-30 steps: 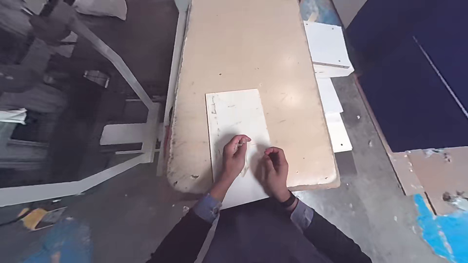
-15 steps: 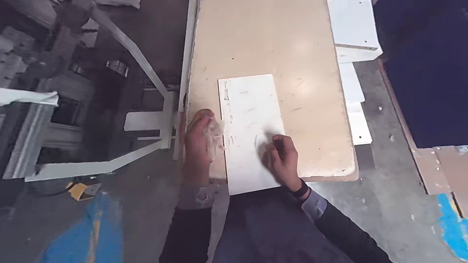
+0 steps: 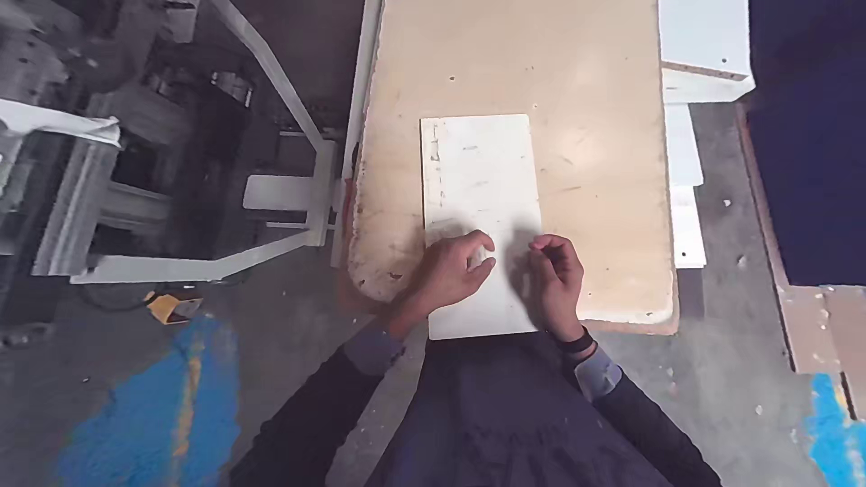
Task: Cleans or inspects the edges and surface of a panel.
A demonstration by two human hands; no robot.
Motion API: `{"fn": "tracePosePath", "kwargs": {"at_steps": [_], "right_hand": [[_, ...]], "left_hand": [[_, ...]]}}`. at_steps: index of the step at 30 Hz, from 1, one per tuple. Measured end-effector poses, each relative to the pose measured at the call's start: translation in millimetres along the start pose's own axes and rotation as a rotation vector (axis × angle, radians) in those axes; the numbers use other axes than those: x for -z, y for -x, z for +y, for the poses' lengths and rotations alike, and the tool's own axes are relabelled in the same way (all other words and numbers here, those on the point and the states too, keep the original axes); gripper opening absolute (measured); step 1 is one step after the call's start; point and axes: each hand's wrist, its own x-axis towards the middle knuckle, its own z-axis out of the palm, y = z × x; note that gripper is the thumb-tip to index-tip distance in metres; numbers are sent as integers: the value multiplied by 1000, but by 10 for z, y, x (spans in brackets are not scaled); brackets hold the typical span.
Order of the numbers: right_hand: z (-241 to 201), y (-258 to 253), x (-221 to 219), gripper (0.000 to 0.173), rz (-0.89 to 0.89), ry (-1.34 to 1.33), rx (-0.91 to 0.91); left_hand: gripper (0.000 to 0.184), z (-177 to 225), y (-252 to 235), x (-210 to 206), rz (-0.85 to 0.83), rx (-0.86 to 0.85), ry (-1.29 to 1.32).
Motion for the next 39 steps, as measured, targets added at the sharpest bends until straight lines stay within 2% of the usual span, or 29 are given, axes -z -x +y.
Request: {"fn": "tracePosePath", "kwargs": {"at_steps": [2, 5, 7, 12, 17, 24, 26, 29, 34, 36, 39], "right_hand": [[0, 10, 7, 15, 3, 6, -4], [10, 19, 14, 17, -7, 13, 0], [9, 26, 9, 17, -9, 17, 2], [-11, 37, 20, 18, -23, 49, -3], [-10, 43, 6, 18, -27, 69, 1], [-42, 38, -8, 17, -26, 113, -17], [-83, 11, 5, 19, -112, 220, -51], [-242, -176, 28, 28, -392, 567, -45], [-279, -543, -192, 54, -666, 911, 301], [-156, -655, -293, 49, -748, 939, 414], [-31, -825, -390, 32, -834, 889, 502]], "left_hand": [[27, -87, -42, 18, -62, -170, -149], [15, -166, -65, 11, -77, -372, -255], [10, -138, -73, 12, -89, -436, -311], [10, -151, -91, -58, -134, -396, -389], [9, -196, -73, -49, -32, -273, -245], [16, -224, -82, -61, 80, -218, -100], [17, -169, -82, -59, 87, -125, -89], [17, -142, -90, -96, 146, -52, -51], [18, -147, -102, -152, 255, 23, 8], [20, -156, -96, -160, 288, 40, 53], [17, -154, -94, -154, 348, 52, 119]]}}
